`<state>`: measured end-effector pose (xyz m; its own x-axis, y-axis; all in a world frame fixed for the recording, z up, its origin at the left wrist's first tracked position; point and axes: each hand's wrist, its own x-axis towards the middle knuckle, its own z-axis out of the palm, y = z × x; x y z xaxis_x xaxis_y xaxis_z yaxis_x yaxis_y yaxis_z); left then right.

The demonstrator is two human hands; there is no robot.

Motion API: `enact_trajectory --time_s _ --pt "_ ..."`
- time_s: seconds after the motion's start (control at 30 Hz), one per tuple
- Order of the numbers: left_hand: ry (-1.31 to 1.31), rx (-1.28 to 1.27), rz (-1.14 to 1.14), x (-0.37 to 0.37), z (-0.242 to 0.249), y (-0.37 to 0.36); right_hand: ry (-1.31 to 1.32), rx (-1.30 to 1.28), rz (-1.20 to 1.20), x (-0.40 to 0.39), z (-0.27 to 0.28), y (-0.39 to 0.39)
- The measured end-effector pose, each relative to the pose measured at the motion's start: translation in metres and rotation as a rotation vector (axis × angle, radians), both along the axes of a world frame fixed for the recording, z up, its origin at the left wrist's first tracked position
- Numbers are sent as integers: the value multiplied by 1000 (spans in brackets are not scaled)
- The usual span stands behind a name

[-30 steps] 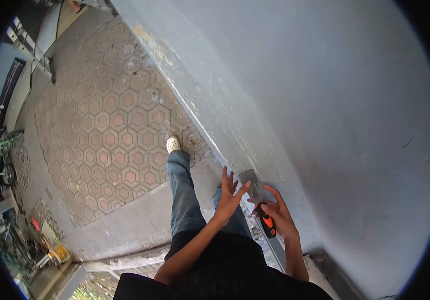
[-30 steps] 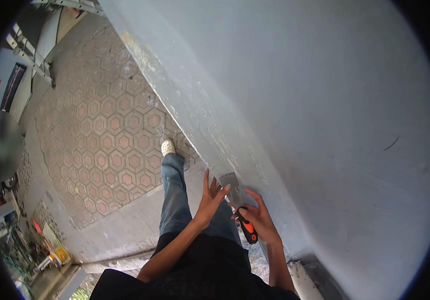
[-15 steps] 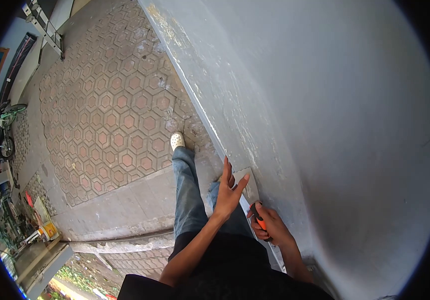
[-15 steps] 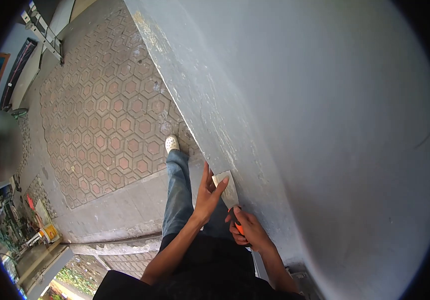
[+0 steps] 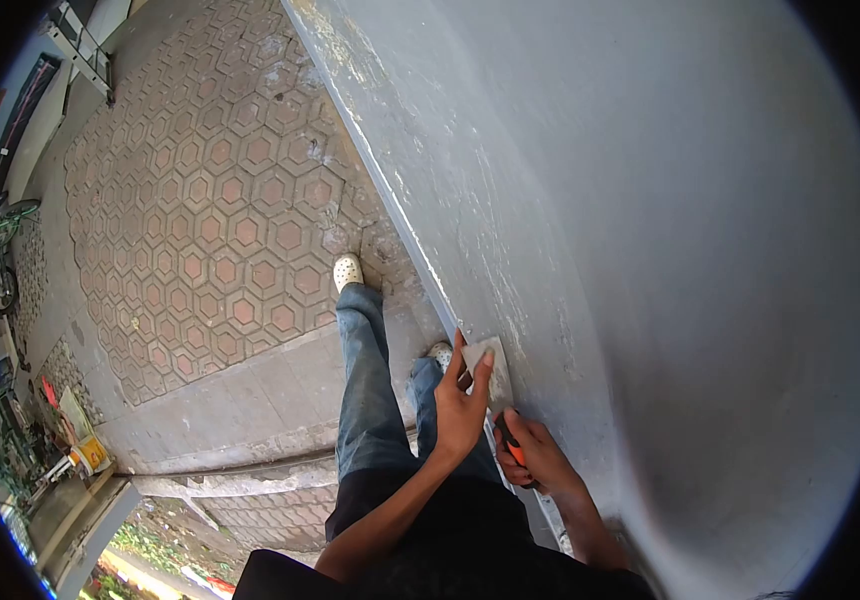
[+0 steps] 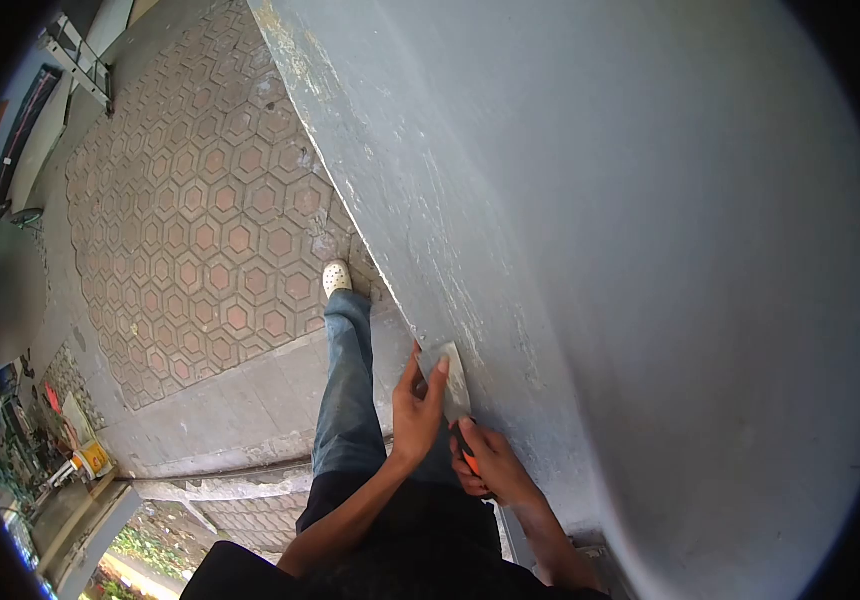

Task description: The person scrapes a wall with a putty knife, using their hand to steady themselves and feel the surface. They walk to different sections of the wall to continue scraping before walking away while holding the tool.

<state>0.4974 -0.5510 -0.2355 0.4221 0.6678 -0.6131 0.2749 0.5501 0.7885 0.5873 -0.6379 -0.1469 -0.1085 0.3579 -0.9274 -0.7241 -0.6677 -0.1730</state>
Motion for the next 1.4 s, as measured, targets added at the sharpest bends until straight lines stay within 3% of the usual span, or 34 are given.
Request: enact_trajectory --time_s 0.07,0.17,0.2,0.3,0.4,0.5,0.77,0.83,1.03,1.13,1.27,1.4 --pt "26 -235 -7 -3 6 28 27 -3 -14 -4 -10 21" --pt "55 -64 42 4 7 41 20 -2 0 0 -7 40" --pt "110 -167 27 5 10 45 19 -3 6 3 -2 42" --pt "-27 9 138 15 0 52 43 -26 43 11 7 58" --pt "-152 -153 174 33 15 105 -19 28 -1 21 1 94" --pt "-81 2 130 41 13 141 -22 50 7 29 -6 128" --pt "22 126 85 60 -3 205 -14 -12 17 54 5 204" --pt "-44 152 186 69 -9 246 -10 -1 -10 61 -1 238" --pt "66 386 170 95 -23 350 -28 129 -39 81 -16 340" --pt "86 350 172 117 -16 398 -64 263 -77 98 -30 380" --pt "86 371 134 120 -20 413 -80 314 -26 108 -39 374" --pt "54 560 40 89 -13 336 36 390 -59 92 -40 295"
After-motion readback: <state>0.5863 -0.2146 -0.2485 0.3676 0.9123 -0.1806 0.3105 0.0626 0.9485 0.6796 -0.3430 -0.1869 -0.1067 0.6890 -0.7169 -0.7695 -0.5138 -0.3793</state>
